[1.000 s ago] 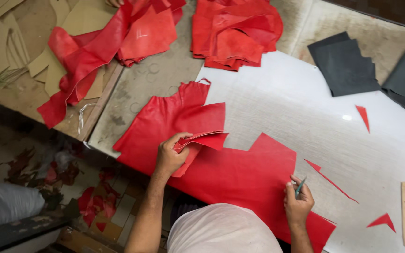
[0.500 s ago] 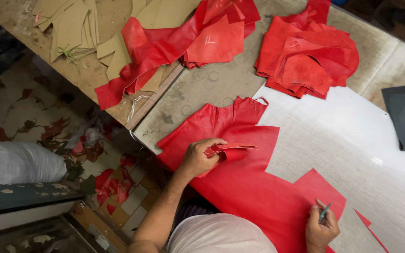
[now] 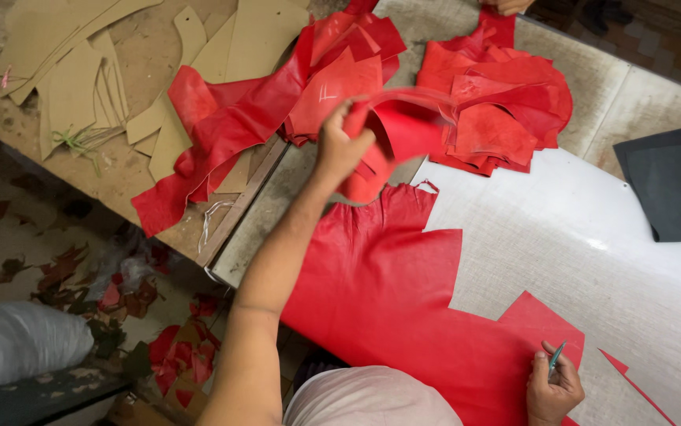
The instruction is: The person cuts red leather pieces using a utility knife and a cardboard template on a workbench. They repeatedly position the template, cut along its edges, remove the cut pieces, and set them aside. Scraps are gathered and discarded, and the process continues with multiple pieces.
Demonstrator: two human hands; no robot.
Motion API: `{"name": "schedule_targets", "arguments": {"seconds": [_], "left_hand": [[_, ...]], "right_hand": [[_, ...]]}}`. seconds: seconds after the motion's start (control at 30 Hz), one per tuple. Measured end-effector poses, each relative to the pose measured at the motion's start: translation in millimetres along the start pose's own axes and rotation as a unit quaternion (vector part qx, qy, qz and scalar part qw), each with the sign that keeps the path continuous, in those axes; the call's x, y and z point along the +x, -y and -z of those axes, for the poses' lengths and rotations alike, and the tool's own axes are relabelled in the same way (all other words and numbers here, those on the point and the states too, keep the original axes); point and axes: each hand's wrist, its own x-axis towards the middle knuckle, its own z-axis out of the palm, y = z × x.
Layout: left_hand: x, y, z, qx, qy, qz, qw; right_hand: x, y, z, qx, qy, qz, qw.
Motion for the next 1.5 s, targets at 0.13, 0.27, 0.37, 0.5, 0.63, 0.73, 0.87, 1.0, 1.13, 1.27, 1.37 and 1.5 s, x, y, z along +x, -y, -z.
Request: {"name": "schedule_targets", "arguments": {"seconds": [0.13,0.27,0.37,0.5,0.63,0.73,0.87,1.0,1.13,1.27,1.37,1.5], "left_hand": [[102.9,64.6,37.8,0.124,-0.019,-0.002,0.992],[90.0,104.5,74.5,0.406,-0.058,0.104,0.906],[50.1,92.7,93.7,0.481,-0.069,0.011,0.874],[2.9,67.3,145.7,0.64,0.058,0.052,0.764],[-3.3,79.9,221.9,0.647,0.047,0.056,0.759],[12.1,93.5,274.2,0.458,-0.041,-0.034,0.887],[31.4,80.4,324.5,0.255,-0.211,-0.284,0.9],[13.1,42.3,332.5,0.132,-0.28,-0.041,0.95],[-23.6,-23.4,290.3,0.153,-0.254,-0.099,0.95],[-55.8,-129.3,210.2,0.076,-0.192,-0.244,0.948],[-101.6,-213.9,149.9,-0.008,-0.112,-0.368,0.923],[-133.9,-285.3,81.2,-0.07,0.003,-0.468,0.881]], "right_hand": [[11.8,2.0,-4.4,0.031,0.001,0.014,0.999],[0.0,-4.8,2.4,-0.012,-0.006,-0.009,1.0],[4.3,-8.2,1.5,0.023,-0.006,0.008,1.0],[4.1,-6.1,-2.2,0.022,-0.003,-0.002,1.0],[6.4,7.9,-4.7,0.054,0.003,-0.03,0.998],[17.1,22.7,-1.5,0.022,0.042,-0.091,0.995],[44.9,35.7,25.6,-0.226,0.066,0.016,0.972],[93.2,30.5,60.1,-0.32,-0.009,0.077,0.944],[150.7,30.7,81.0,-0.42,-0.002,0.008,0.908],[153.1,71.7,58.0,-0.599,-0.102,0.216,0.764],[109.0,120.5,-3.0,-0.15,0.104,0.15,0.972],[14.9,190.0,-80.0,0.069,0.449,0.243,0.857]]}}
